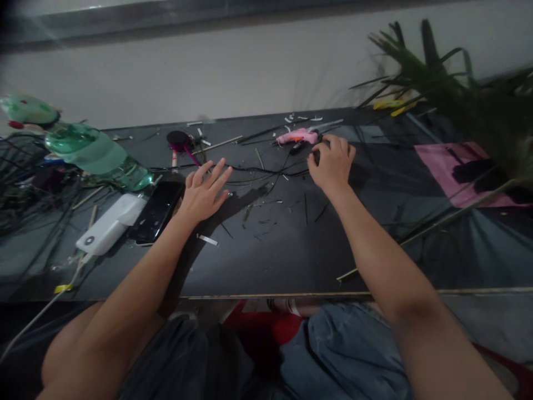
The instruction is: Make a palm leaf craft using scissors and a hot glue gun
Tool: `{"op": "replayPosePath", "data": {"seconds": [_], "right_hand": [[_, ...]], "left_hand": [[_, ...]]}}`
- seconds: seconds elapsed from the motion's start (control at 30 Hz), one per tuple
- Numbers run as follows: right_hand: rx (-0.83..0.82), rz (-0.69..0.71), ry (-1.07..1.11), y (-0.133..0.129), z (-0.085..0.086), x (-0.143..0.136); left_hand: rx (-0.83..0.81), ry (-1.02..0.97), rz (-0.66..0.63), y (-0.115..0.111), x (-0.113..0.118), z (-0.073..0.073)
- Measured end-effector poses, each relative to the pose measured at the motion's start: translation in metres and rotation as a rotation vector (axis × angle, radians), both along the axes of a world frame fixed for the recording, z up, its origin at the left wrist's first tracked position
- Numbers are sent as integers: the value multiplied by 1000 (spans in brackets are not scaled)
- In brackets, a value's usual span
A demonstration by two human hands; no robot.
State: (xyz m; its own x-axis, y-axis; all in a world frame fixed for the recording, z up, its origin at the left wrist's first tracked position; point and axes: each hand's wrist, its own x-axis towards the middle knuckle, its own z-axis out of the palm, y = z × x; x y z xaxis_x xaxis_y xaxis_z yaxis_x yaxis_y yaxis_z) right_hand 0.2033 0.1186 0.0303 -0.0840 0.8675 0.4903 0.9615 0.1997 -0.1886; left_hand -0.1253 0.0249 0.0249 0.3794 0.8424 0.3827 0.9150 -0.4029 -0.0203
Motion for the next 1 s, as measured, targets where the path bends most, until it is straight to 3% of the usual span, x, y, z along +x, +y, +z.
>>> {"op": "replayPosePath", "data": {"seconds": [1.0], "right_hand": [[12,-7,-8,-1,-1,0]], "left_hand": [[-23,-27,-1,1,0,0]]}}
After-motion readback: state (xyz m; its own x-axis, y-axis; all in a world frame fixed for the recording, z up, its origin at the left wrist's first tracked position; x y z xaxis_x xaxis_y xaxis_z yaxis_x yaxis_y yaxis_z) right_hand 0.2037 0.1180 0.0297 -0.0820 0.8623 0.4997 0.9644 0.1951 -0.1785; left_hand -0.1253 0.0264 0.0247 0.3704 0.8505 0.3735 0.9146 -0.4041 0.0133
